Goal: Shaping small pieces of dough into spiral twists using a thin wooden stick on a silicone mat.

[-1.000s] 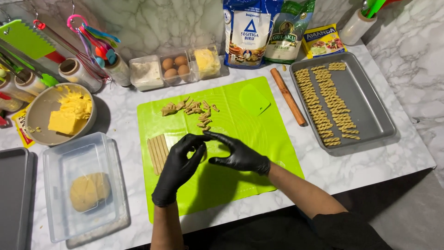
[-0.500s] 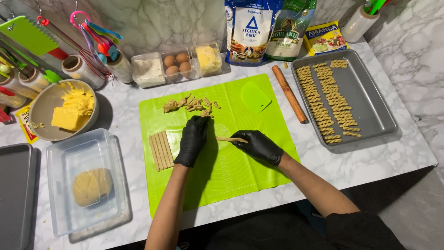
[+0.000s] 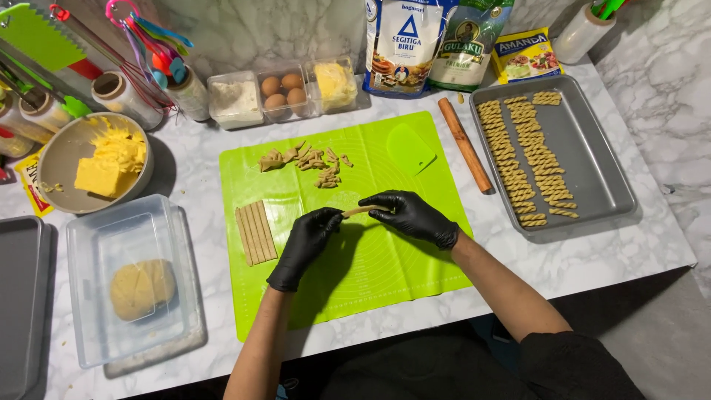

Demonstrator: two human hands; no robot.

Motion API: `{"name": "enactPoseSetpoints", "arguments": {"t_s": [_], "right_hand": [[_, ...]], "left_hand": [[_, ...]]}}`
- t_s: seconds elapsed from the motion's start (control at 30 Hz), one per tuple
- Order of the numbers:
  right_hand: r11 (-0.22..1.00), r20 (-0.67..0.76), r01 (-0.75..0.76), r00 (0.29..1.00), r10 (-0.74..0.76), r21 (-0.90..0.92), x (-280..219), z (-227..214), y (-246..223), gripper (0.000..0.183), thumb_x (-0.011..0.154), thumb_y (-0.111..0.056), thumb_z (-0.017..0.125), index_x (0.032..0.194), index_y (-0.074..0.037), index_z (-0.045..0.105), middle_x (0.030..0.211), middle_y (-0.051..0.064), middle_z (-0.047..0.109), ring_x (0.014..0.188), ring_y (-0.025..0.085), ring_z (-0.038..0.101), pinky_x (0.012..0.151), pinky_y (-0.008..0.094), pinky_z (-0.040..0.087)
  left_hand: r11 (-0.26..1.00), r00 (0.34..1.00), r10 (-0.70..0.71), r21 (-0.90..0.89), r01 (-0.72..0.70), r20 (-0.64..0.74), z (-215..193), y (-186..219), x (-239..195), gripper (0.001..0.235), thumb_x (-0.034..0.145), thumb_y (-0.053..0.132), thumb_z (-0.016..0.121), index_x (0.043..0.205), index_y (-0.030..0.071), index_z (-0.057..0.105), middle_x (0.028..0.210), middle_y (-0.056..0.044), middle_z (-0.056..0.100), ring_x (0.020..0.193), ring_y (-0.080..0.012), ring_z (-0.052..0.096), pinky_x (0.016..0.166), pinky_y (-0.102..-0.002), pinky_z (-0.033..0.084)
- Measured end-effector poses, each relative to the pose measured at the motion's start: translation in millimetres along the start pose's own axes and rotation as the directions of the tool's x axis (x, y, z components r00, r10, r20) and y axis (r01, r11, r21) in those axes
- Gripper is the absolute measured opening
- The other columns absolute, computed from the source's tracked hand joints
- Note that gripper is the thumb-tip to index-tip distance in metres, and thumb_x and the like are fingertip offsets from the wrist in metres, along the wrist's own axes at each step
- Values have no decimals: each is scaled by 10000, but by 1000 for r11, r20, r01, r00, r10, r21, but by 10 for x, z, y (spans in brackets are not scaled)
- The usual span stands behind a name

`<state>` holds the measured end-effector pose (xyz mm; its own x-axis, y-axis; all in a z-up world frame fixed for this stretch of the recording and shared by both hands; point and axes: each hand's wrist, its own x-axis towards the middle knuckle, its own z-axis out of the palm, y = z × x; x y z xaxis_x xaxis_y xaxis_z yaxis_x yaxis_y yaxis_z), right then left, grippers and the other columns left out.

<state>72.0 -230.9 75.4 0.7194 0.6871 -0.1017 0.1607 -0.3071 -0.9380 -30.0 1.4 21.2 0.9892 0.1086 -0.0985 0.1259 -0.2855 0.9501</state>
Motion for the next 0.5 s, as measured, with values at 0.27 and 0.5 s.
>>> {"name": "enactPoseSetpoints", "arguments": {"t_s": [0.27,0.5], "right_hand": [[948,-137,-14,990,-31,-317,93,5,359,207,925,-201,735,1128,-169,767,1039,126,747,978,309,704,845,411,559],[542,-54,220,894,-444,-811,-3,238,243,274,1009,-331,635,1232,-189,708,1244,101,676,1193,276,633,966,382,518]], "left_hand": [[795,972,144,606,0,-188,4,-173,49,222,971,483,654,972,276,735,831,-19,712,856,-287,703,796,-440,586],[624,891,419,768,-142,-176,298,-96,-74,316,1040,277,606,1304,109,653,1150,-162,663,1086,-355,654,921,-504,533]]}}
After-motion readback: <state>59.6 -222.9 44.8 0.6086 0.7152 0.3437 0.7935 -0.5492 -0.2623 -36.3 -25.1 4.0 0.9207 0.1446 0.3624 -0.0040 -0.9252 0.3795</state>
